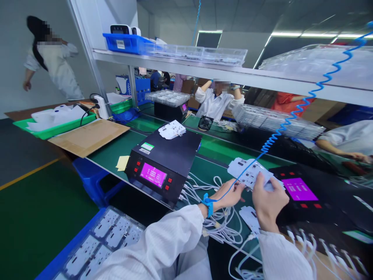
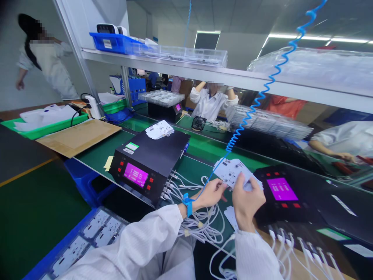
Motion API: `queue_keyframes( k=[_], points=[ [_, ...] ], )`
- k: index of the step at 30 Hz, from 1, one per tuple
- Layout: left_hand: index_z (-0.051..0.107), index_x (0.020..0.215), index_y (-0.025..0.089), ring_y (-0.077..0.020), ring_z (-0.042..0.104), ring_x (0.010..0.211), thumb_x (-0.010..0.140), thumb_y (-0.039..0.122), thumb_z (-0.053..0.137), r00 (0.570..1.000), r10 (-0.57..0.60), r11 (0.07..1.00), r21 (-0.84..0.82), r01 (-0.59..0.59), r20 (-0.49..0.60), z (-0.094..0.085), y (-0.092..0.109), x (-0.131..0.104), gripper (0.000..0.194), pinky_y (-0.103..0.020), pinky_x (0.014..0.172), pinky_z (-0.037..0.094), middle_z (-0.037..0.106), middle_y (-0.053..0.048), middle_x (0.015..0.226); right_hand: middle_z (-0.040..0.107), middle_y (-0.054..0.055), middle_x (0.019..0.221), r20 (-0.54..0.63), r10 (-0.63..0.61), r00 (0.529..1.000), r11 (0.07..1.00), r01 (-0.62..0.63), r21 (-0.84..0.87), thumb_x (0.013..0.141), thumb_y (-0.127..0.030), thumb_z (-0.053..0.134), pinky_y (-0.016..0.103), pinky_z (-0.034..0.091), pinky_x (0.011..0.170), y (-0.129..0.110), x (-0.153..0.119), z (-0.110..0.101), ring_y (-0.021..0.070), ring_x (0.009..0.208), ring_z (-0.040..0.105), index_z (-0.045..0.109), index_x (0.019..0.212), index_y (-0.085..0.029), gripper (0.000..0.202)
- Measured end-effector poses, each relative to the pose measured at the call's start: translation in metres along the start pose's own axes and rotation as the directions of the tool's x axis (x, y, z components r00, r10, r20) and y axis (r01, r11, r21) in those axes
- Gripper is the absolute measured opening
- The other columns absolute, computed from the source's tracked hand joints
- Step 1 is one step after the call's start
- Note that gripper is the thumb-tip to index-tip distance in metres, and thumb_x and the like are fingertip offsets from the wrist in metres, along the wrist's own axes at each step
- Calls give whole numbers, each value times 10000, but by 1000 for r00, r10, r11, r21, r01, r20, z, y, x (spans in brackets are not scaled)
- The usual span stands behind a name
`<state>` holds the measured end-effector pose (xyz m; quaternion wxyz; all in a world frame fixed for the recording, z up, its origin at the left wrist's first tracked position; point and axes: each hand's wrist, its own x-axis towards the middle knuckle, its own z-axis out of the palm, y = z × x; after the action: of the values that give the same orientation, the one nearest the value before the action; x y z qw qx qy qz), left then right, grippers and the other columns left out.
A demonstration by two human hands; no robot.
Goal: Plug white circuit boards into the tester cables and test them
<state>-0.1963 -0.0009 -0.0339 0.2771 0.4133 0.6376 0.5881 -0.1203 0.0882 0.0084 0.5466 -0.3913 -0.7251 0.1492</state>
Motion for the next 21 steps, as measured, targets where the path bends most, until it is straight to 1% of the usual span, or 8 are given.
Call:
queue_keyframes(
  k=[3,5,8,12,14,16,18,21],
  points=[
    [586,1228,181,-269,725,998,1034,395,493,997,35,994,107,-29,-63,0,8,-9,304,-374,900,539,749,-121,1093,653,64,646,22,138,990,986,-139,95,852,-622,586,337,445,629,-5,-1,1,220,617,586,753,844,-124,525],
    [573,1251,185,-298,723,1008,1043,377,466,995,53,985,167,-37,-87,-1,12,-14,302,-400,920,526,752,-133,1065,681,89,677,28,178,984,973,-180,142,848,-653,598,340,462,649,-6,-3,3,239,670,617,769,868,-95,584],
    [573,1273,195,-317,728,930,1049,375,440,992,61,971,235,-33,-114,-2,16,-19,317,-417,888,522,751,-125,969,724,121,754,13,201,979,961,-200,193,848,-673,608,353,490,700,-6,-6,9,262,747,653,783,919,-73,629],
    [601,1291,222,-307,722,858,1053,419,432,986,86,964,262,-47,-139,-3,15,-19,353,-397,837,517,726,-86,868,748,128,798,-33,241,970,949,-229,218,863,-611,615,376,519,750,-3,-7,16,285,806,681,784,951,-81,563],
    [617,1307,233,-281,712,829,1069,452,389,982,117,966,245,-78,-148,-3,14,-19,395,-380,830,519,705,-63,836,731,104,766,-71,258,964,945,-236,226,871,-558,618,374,520,743,-1,-5,18,267,769,673,775,918,-101,485],
    [593,1378,220,-255,699,833,1072,452,380,981,130,973,211,-97,-147,-2,11,-18,439,-369,856,527,693,-53,841,696,64,719,-92,263,960,944,-236,232,877,-529,616,359,509,699,2,-1,18,232,697,638,761,872,-131,424],
    [497,1490,162,-248,692,918,1047,431,448,982,96,985,159,-70,-161,-1,9,-19,521,-373,931,533,702,-77,929,653,37,673,-120,242,963,954,-213,212,885,-527,613,350,495,660,6,3,16,210,649,598,749,836,-143,411],
    [311,1606,55,-293,648,1173,994,468,557,973,-2,997,74,20,-232,-6,7,-26,778,-421,1084,494,656,-199,1228,650,44,677,-161,193,968,969,-162,189,872,-510,638,385,519,702,11,7,7,225,668,608,760,849,-129,400]
  ],
)
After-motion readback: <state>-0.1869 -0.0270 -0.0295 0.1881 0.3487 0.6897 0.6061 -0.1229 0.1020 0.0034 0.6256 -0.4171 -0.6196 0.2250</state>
